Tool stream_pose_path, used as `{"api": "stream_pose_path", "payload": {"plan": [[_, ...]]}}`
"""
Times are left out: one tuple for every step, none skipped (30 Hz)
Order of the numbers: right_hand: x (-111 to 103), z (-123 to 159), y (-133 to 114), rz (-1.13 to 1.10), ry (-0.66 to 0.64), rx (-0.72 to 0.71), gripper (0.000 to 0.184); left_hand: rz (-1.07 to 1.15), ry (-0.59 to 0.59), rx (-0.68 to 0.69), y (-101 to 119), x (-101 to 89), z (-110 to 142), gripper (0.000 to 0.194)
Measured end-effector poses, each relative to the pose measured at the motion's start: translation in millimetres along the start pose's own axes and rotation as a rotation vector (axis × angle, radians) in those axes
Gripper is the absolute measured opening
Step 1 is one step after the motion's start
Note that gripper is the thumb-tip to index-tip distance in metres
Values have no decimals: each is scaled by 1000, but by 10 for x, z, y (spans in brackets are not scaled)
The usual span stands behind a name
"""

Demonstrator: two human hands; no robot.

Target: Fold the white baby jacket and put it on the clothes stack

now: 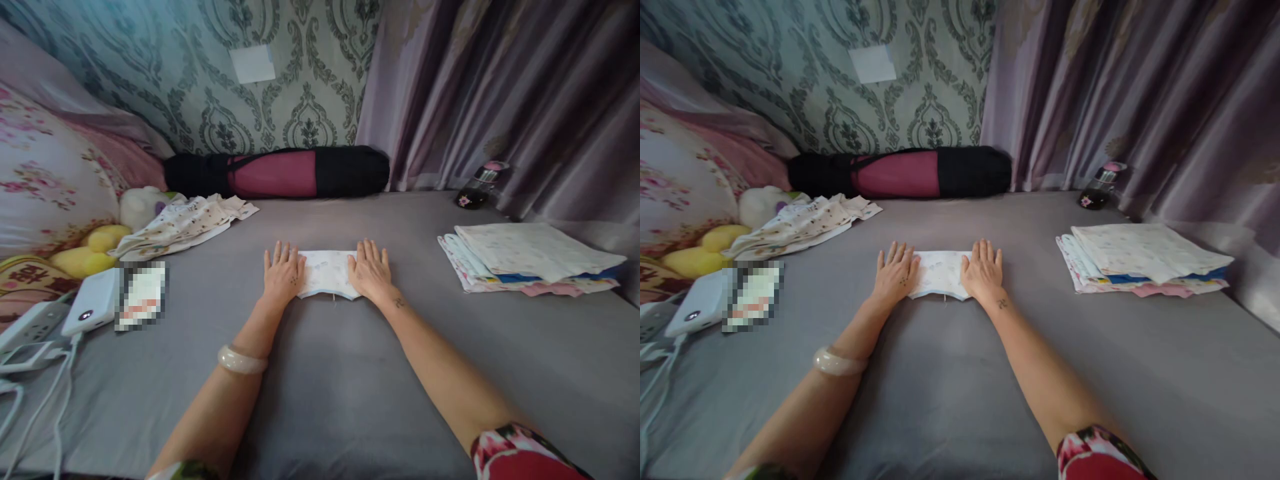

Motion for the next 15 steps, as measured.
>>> {"api": "stream_pose_path", "payload": {"plan": [[27, -20, 39, 1, -18, 20, 62, 18, -28, -26, -49, 43, 1, 55], [64, -35, 71, 1, -44, 35, 62, 41, -69, -48, -89, 97, 4, 56], [100, -44, 92, 2, -68, 43, 62, 64, -109, -65, -118, 150, 8, 56], [129, -48, 103, 2, -84, 46, 63, 85, -138, -78, -136, 187, 12, 57], [145, -49, 108, 3, -91, 45, 63, 102, -150, -87, -147, 205, 14, 57], [151, -49, 110, 4, -89, 43, 63, 117, -151, -90, -149, 208, 14, 58], [152, -49, 112, 6, -87, 42, 64, 134, -146, -92, -150, 205, 14, 57], [151, -50, 114, 8, -88, 41, 64, 154, -140, -94, -153, 200, 13, 56], [150, -52, 115, 12, -94, 41, 64, 178, -129, -95, -160, 192, 11, 55], [149, -55, 117, 18, -106, 41, 64, 202, -112, -102, -177, 181, 9, 52], [143, -58, 115, 29, -117, 42, 64, 228, -88, -112, -205, 166, 4, 50], [128, -61, 107, 42, -122, 40, 64, 256, -57, -125, -244, 147, -1, 47], [100, -62, 87, 54, -118, 31, 63, 285, -19, -141, -291, 123, -7, 45], [64, -58, 50, 61, -106, 12, 62, 315, 24, -158, -343, 97, -13, 44], [23, -48, -7, 59, -89, -20, 61, 343, 68, -174, -397, 68, -18, 43]]}}
Point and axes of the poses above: each hand's wrist, its own z-axis away from the middle knuckle, its own x-axis out of the palm, y = z × x, the point moved 10 cm from there along -z, towards the middle knuckle, and after that the axes turned 10 degrees about x, right-handed, at the moved point
